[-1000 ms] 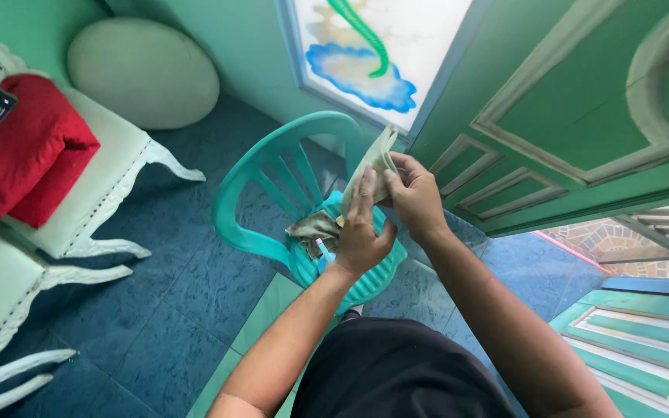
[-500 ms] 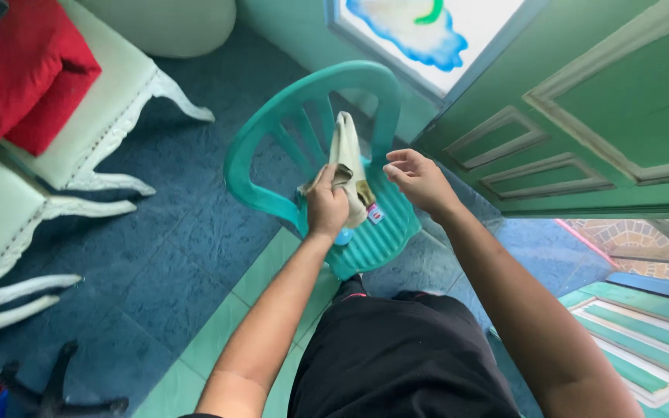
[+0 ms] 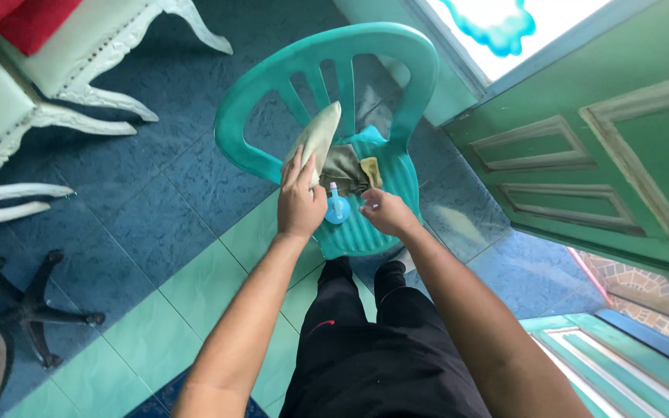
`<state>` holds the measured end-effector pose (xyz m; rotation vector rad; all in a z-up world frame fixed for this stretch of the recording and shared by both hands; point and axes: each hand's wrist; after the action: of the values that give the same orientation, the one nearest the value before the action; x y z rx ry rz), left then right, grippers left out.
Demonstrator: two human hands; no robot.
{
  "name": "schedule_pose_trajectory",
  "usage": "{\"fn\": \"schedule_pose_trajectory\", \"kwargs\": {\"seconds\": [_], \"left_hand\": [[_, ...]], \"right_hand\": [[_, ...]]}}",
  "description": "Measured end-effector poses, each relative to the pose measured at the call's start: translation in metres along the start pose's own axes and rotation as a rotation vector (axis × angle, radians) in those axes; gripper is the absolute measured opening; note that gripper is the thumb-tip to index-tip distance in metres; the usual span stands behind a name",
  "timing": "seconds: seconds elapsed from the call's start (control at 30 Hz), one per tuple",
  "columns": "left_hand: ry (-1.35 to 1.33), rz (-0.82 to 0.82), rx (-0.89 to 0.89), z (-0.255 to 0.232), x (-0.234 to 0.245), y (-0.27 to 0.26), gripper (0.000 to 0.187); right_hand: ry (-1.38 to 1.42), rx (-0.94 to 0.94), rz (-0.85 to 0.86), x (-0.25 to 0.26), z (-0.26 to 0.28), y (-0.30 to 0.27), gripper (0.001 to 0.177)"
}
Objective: Cleaning a wooden entryway door using a spray bottle, sponge, and rag.
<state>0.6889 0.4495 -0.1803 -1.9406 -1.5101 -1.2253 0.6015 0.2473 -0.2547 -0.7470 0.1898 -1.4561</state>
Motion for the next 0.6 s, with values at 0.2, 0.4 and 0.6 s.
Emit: {"fn": "schedule_pose_trajectory", "kwargs": {"seconds": [0.2,0.4,0.6], "left_hand": [[0.065,0.102,0.102,0.042,-0.027,-0.024,0.055],[0.014,0.138,0.234,0.063,-0.053,-0.042,0.056],[-0.033,0.136,0.241,0.082,-0.086,-0.060,0.054]], "right_hand": [[-0.151,-0.049,-0.047,-0.007,-0.041,0.025,0.038],[-0.191,-0.174,-0.150,-0.005,-0.080,0.055,0.033],[-0.241,-0.100,-0.158,-0.025,-0.100,0.087,0.031]]}}
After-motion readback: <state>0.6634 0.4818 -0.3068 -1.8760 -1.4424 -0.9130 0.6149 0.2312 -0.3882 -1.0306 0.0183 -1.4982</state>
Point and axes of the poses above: each hand's wrist, its own y-axis towards the middle knuckle, its own x-axis out of the back of the hand, z = x × y, and after that the axes turned 10 degrees about y, right-handed
